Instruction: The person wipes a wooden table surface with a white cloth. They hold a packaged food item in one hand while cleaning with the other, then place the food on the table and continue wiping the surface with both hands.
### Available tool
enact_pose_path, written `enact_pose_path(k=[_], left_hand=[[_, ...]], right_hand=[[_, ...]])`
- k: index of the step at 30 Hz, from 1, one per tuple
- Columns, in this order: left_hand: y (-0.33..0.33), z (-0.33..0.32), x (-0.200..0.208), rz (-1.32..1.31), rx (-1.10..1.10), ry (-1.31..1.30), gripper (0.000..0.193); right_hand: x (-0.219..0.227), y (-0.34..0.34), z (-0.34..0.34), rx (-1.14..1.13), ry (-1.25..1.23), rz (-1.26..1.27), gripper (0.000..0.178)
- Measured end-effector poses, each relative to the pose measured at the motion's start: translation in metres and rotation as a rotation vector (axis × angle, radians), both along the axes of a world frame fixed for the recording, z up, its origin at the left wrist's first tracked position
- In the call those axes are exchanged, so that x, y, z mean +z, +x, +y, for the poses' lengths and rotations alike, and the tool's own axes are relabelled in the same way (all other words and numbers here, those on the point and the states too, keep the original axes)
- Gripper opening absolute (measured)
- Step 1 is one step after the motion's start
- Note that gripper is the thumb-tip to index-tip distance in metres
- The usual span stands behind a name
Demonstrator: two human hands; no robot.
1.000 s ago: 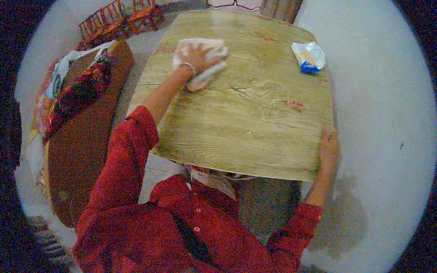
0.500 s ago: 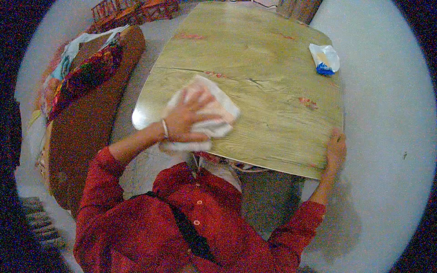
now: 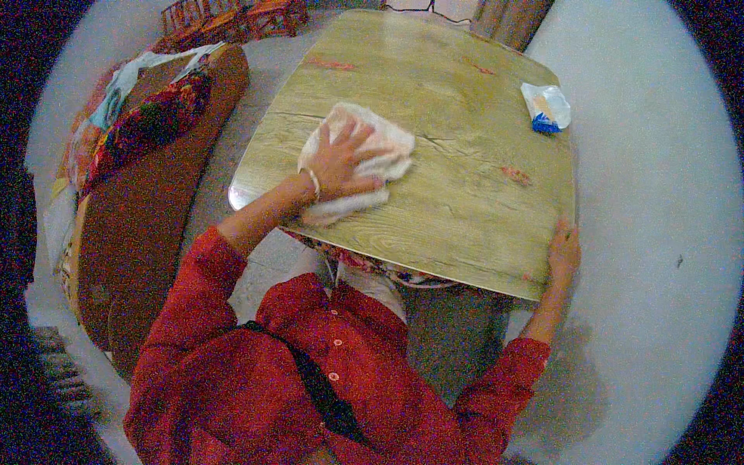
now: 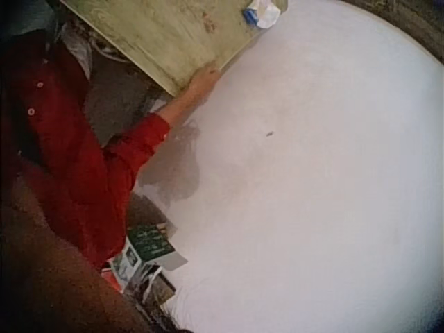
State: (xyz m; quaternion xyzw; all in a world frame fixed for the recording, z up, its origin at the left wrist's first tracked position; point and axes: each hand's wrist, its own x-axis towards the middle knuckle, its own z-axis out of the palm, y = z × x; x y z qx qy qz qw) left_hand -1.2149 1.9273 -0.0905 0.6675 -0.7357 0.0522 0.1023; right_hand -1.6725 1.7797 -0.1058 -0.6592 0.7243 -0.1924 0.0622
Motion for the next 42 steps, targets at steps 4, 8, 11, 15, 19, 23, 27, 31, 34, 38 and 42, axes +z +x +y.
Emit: enact_pose_path(k=[4, 8, 11, 15, 19, 23, 27, 31, 34, 38, 42], left_hand=[[0.022, 0.051, 0.009, 0.024, -0.059, 0.013, 0.062], [0.079, 0.035, 0.005, 0.041, 0.213, 0.029, 0.064], [0.095, -0.001, 0.008, 0.007, 0.396, 0.06, 0.065], [0.046, -0.026, 0.008, -0.037, 0.326, 0.035, 0.065], [-0.003, 0.011, 0.005, -0.005, -0.038, -0.017, 0.063], [0.022, 0.051, 0.006, 0.014, -0.095, -0.048, 0.062], [0.068, 0.026, -0.001, -0.003, 0.144, 0.014, 0.064], [0.045, -0.021, 0.008, 0.001, 0.28, 0.011, 0.066], [-0.006, -0.039, 0.008, 0.027, 0.151, -0.001, 0.066], [-0.055, -0.004, 0.009, 0.027, -0.196, -0.032, 0.064], [-0.022, 0.041, 0.01, 0.054, -0.2, 0.007, 0.062]], right_hand=[[0.019, 0.01, 0.012, 0.021, 0.129, 0.109, 0.065], [0.018, 0.009, 0.013, -0.106, 0.156, 0.011, 0.066], [0.017, 0.011, 0.008, -0.021, 0.114, -0.12, 0.066], [0.023, 0.014, 0.005, 0.06, 0.153, 0.003, 0.068], [0.013, 0.009, 0.005, -0.028, 0.072, -0.006, 0.067], [0.006, -0.001, 0.002, 0.022, 0.148, 0.097, 0.066], [-0.009, -0.006, 0.0, -0.041, -0.064, 0.004, 0.062], [0.004, 0.006, -0.002, -0.031, 0.072, -0.031, 0.06], [0.012, 0.009, -0.007, -0.01, 0.146, -0.018, 0.065], [-0.001, -0.003, -0.005, 0.036, -0.011, -0.012, 0.065], [0.002, 0.003, 0.003, -0.058, 0.02, 0.01, 0.057]])
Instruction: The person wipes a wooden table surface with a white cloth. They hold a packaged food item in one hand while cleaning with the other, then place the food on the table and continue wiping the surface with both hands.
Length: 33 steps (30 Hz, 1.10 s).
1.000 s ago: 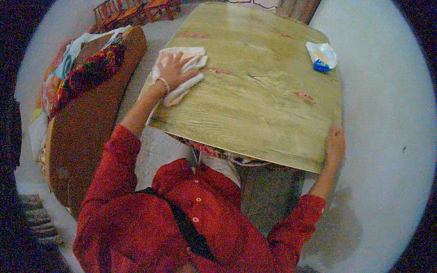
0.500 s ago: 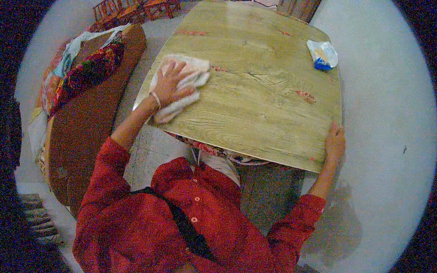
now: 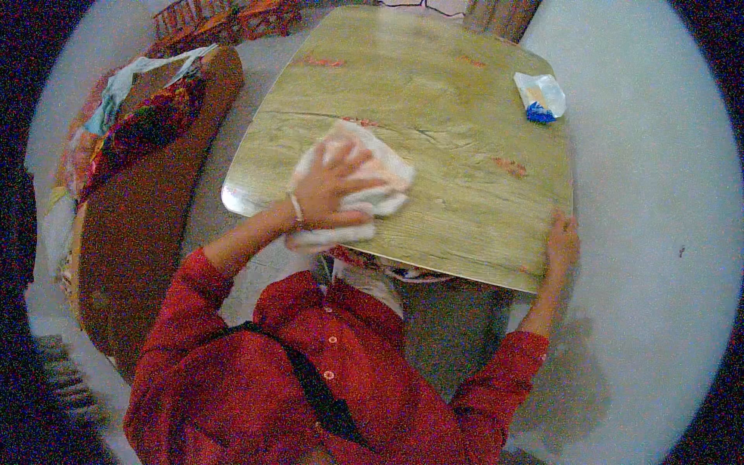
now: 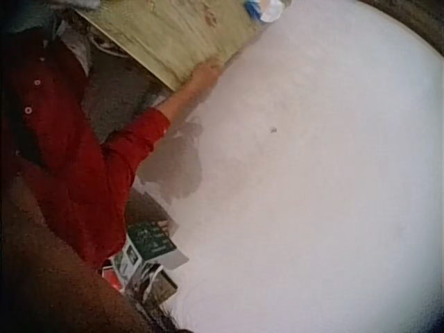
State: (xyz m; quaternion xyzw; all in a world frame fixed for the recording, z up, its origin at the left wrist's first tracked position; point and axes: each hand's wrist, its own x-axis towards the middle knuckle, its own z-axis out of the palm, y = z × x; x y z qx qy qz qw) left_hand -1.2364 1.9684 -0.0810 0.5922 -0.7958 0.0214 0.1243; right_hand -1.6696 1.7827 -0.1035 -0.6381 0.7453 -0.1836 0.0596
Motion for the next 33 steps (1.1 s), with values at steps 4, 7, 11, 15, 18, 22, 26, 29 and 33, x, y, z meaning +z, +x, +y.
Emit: enact_pose_path(k=[4, 7, 11, 15, 18, 22, 26, 29, 33], left_hand=[[0.073, -0.012, -0.008, -0.026, 0.301, 0.017, 0.062], [0.092, -0.05, -0.006, -0.07, 0.501, 0.039, 0.063], [0.04, -0.093, 0.001, -0.079, 0.578, 0.031, 0.066], [-0.026, -0.078, 0.001, -0.008, 0.185, 0.025, 0.066], [-0.039, -0.031, 0.004, -0.019, -0.062, -0.042, 0.063], [0.009, 0.011, 0.005, -0.036, 0.023, 0.002, 0.061], [0.078, -0.021, -0.007, -0.011, 0.339, 0.021, 0.064], [0.085, -0.057, 0.0, -0.047, 0.532, 0.062, 0.064], [0.03, -0.078, 0.003, -0.1, 0.434, 0.014, 0.065]], right_hand=[[0.0, -0.001, 0.002, -0.011, 0.013, 0.025, 0.058], [0.001, 0.002, 0.0, -0.003, 0.014, -0.011, 0.058], [-0.009, -0.013, -0.01, 0.187, -0.031, 0.036, 0.059], [0.019, 0.012, 0.003, 0.092, 0.069, 0.049, 0.052], [0.001, -0.005, 0.0, 0.139, 0.025, 0.136, 0.049], [0.002, -0.001, 0.002, 0.105, -0.002, 0.119, 0.053], [0.004, 0.001, 0.005, 0.041, -0.03, 0.031, 0.053], [0.013, 0.013, 0.007, 0.006, -0.02, -0.028, 0.053], [0.017, 0.011, 0.0, 0.062, 0.04, -0.059, 0.056]])
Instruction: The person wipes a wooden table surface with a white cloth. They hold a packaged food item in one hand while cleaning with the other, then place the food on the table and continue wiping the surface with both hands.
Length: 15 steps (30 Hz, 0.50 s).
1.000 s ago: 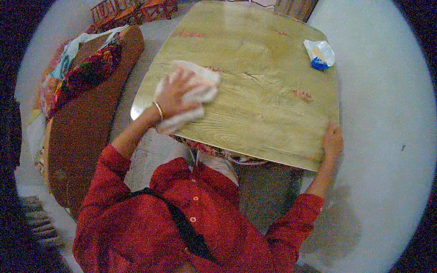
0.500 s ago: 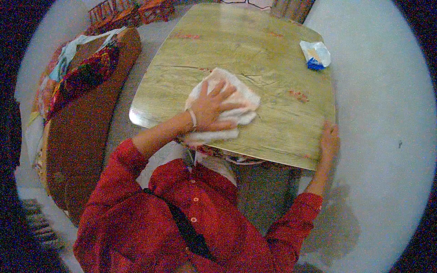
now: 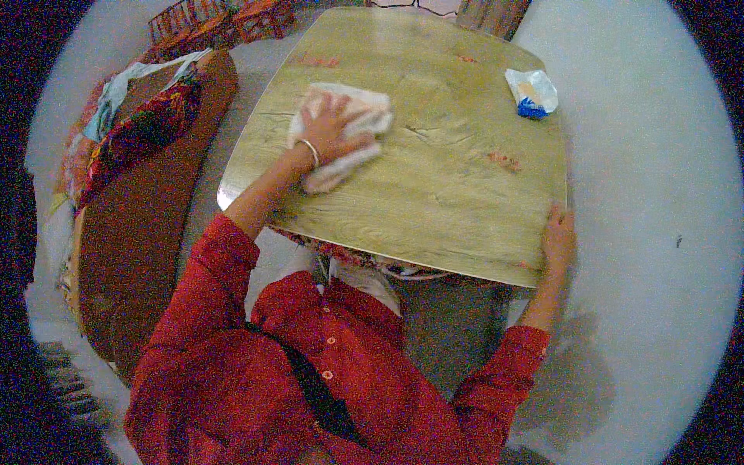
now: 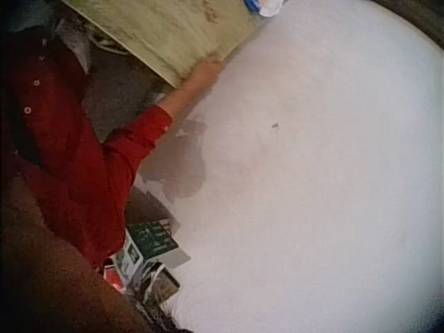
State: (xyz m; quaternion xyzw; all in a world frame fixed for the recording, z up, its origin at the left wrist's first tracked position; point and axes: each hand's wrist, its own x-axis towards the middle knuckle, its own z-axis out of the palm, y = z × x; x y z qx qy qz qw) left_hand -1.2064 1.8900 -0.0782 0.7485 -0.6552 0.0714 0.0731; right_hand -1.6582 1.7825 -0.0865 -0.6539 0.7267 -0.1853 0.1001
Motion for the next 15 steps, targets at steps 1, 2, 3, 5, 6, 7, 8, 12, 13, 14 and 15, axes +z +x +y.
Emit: enact_pose_path(k=[1, 2, 3, 5, 6, 7, 8, 12, 13, 14, 15], left_hand=[[-0.012, 0.005, -0.003, -0.012, -0.081, -0.01, 0.065], [-0.02, 0.017, -0.006, 0.002, -0.167, -0.033, 0.065], [-0.027, 0.032, -0.007, 0.013, -0.254, -0.052, 0.064], [-0.031, 0.061, -0.009, 0.041, -0.36, -0.053, 0.063], [-0.025, 0.078, -0.005, 0.055, -0.375, -0.035, 0.063], [-0.016, 0.091, -0.003, 0.075, -0.39, -0.017, 0.062], [-0.001, 0.097, -0.001, 0.058, -0.374, -0.022, 0.061], [0.065, 0.073, -0.013, 0.06, -0.032, 0.007, 0.063], [0.078, 0.057, -0.016, 0.033, 0.054, 0.017, 0.065], [0.087, 0.045, -0.017, 0.007, 0.139, 0.026, 0.066], [0.084, 0.035, -0.012, 0.014, 0.173, 0.033, 0.067]], right_hand=[[-0.003, -0.001, 0.002, -0.003, -0.035, 0.001, 0.057], [-0.004, -0.001, 0.003, -0.002, -0.07, 0.003, 0.057], [-0.005, -0.003, 0.003, -0.022, -0.05, 0.028, 0.058], [-0.009, -0.007, 0.002, -0.058, -0.003, 0.073, 0.059], [-0.008, -0.006, 0.002, -0.058, 0.031, 0.061, 0.062], [-0.004, -0.006, 0.004, -0.057, 0.065, 0.055, 0.065], [-0.004, -0.006, 0.005, -0.059, 0.099, 0.05, 0.068], [-0.014, -0.017, 0.004, 0.027, -0.028, 0.183, 0.068], [-0.018, -0.018, 0.001, 0.003, -0.033, 0.153, 0.068], [-0.021, -0.018, -0.002, -0.023, -0.038, 0.124, 0.068], [-0.015, -0.011, -0.001, -0.022, 0.017, 0.073, 0.068]])
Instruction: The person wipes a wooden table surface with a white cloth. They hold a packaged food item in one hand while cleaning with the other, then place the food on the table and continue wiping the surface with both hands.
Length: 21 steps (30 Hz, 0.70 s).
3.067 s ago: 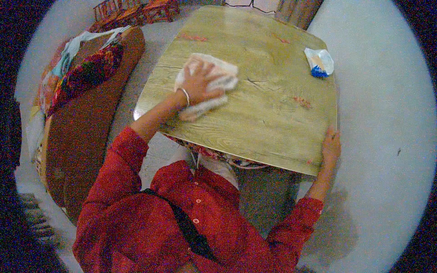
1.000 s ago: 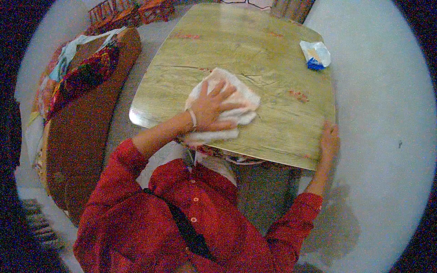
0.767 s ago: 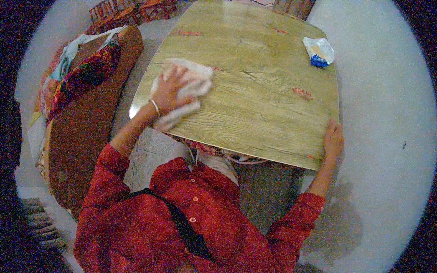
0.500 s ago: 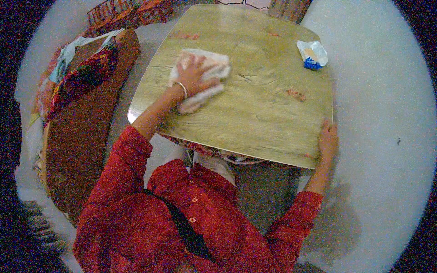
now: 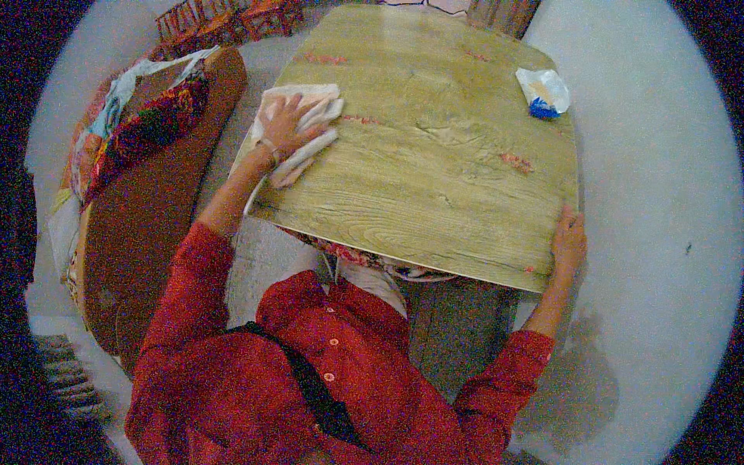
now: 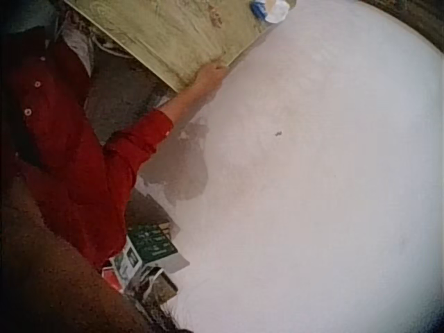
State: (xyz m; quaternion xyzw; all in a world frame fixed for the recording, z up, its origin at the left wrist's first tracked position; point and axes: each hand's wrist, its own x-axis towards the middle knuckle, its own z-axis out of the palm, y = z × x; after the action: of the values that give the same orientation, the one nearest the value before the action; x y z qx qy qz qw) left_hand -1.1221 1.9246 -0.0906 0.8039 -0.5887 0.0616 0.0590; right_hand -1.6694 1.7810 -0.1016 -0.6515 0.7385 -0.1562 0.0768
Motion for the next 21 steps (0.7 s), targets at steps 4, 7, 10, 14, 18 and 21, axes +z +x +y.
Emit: enact_pose_path(k=[4, 7, 10, 14, 18, 21], left_hand=[[-0.061, -0.039, 0.003, 0.001, -0.011, -0.021, 0.068], [-0.119, -0.02, 0.01, 0.009, -0.378, -0.017, 0.067], [-0.133, 0.031, 0.015, 0.09, -0.586, -0.04, 0.063], [-0.081, 0.06, 0.014, 0.095, -0.506, -0.02, 0.061], [-0.017, 0.02, 0.003, 0.07, -0.152, 0.001, 0.065], [-0.017, -0.01, 0.009, 0.035, 0.018, 0.004, 0.067]], right_hand=[[0.007, 0.009, 0.0, 0.046, -0.022, -0.055, 0.068], [-0.006, -0.005, -0.008, 0.0, -0.082, -0.022, 0.067], [-0.002, -0.002, -0.003, -0.038, -0.024, -0.01, 0.064], [-0.017, -0.017, -0.006, 0.064, -0.075, 0.14, 0.057], [-0.023, -0.016, -0.006, -0.013, -0.145, 0.02, 0.058], [-0.003, -0.002, -0.004, 0.022, -0.001, -0.069, 0.064]])
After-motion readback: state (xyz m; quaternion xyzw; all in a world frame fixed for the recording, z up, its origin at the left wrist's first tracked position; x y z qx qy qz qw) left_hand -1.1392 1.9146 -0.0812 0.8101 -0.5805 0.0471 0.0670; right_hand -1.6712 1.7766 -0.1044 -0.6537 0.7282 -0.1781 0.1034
